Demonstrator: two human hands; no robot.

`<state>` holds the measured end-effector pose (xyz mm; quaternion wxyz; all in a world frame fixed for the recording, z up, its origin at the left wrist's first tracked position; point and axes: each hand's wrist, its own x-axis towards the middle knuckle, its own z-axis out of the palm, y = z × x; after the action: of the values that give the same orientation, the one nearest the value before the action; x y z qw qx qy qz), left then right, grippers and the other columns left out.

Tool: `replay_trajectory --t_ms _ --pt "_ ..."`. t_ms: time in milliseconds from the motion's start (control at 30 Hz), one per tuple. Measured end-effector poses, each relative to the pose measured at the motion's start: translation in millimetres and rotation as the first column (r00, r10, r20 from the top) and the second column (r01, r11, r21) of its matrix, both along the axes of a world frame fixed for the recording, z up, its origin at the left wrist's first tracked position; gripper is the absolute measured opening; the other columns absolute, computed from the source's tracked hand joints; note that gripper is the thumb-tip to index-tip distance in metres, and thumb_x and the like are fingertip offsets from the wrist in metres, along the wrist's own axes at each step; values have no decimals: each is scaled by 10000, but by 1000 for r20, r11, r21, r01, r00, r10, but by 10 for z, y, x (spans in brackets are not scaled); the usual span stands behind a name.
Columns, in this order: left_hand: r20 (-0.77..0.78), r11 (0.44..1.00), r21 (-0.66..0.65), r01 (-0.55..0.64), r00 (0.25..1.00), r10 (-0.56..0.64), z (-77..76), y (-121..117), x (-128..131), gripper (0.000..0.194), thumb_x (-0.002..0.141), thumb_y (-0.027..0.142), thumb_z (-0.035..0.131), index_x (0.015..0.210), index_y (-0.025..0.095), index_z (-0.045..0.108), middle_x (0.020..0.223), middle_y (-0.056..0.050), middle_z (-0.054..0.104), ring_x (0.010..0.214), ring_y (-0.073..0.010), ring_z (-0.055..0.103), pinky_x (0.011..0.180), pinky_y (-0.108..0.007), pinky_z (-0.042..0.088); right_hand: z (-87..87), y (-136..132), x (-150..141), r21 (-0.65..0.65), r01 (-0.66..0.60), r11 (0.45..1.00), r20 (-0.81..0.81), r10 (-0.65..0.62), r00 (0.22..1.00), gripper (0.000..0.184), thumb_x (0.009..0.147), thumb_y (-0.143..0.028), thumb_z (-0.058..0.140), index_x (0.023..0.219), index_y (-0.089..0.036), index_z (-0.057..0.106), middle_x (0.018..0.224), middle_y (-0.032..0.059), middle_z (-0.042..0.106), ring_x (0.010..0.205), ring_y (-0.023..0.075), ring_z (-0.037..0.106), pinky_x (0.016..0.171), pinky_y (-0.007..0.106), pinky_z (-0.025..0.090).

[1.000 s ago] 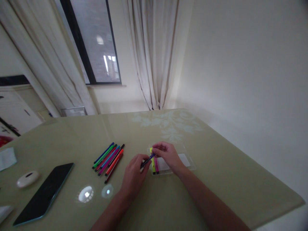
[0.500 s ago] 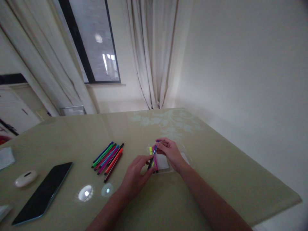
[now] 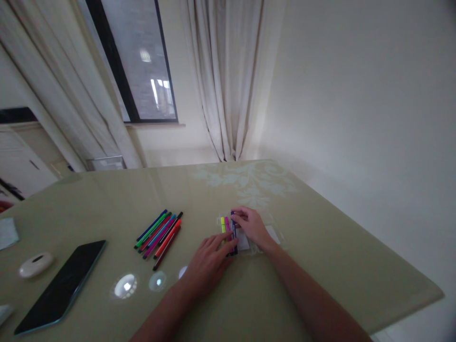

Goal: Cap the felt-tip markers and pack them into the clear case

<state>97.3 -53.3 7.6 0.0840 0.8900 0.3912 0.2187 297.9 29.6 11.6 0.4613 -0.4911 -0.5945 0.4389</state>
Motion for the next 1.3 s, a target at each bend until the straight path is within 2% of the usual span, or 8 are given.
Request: replay_trajectory --t_ms 100,233,400,533,867,1067,1200,1300 --pt "-12 1000 16 -7 1000 8 5 7 11 471 938 149 631 1376 317 587 1486 -74 569 1284 -283 585 1051 -500 513 15 -3 -14 33 8 999 102 -12 995 270 828 -302 682 1044 -158 756 947 89 780 827 216 735 721 337 610" --pt "-34 999 49 21 999 -20 -23 22 28 447 954 169 624 1378 307 596 1434 -60 625 1257 -273 601 1044 -486 516 39 -23 1 136 -8 991 291 -32 956 220 862 -260 670 1026 -172 787 985 98 791 872 220 732 821 357 583" --pt "-106 995 87 45 994 -36 -29 17 28 432 989 179 572 1407 289 574 1428 -48 639 1259 -262 598 1034 -466 503 78 -63 12 206 -105 973 514 -16 858 183 862 -204 696 1003 -192 813 986 88 789 864 210 715 788 317 549" --pt "-154 994 105 42 988 -25 0 1 30 432 1008 174 542 1429 268 546 1457 -42 616 1272 -251 588 1044 -440 481 134 -80 26 250 -157 955 624 -35 781 126 868 -210 726 949 -201 822 925 67 790 864 204 699 822 310 511" --pt "-145 991 131 30 989 -10 -25 -9 38 422 1004 182 540 1413 280 570 1449 -54 620 1263 -248 590 1028 -430 473 157 -101 16 258 -153 954 669 -62 741 135 899 -217 704 964 -223 822 960 59 795 934 214 701 881 324 490" --pt "-138 995 87 39 990 -27 43 -14 51 384 1002 186 554 1369 282 613 1410 -37 655 1259 -246 593 1015 -427 484 180 -113 20 206 -210 956 715 0 699 118 891 -212 717 934 -213 827 953 68 788 911 212 697 839 308 492" --pt "-119 997 63 33 993 -25 56 -12 68 371 989 190 572 1344 284 624 1400 -37 658 1248 -253 595 1019 -438 490 157 -109 41 200 -234 951 708 25 706 128 888 -201 716 950 -216 827 986 65 792 945 218 702 867 314 494" --pt "-20 998 64 17 1000 -15 79 55 -24 375 999 244 561 1372 277 594 1373 -51 665 1230 -229 602 1029 -406 495 151 -106 63 227 -214 950 674 5 739 126 898 -211 707 948 -217 822 970 62 791 931 212 704 864 309 497"
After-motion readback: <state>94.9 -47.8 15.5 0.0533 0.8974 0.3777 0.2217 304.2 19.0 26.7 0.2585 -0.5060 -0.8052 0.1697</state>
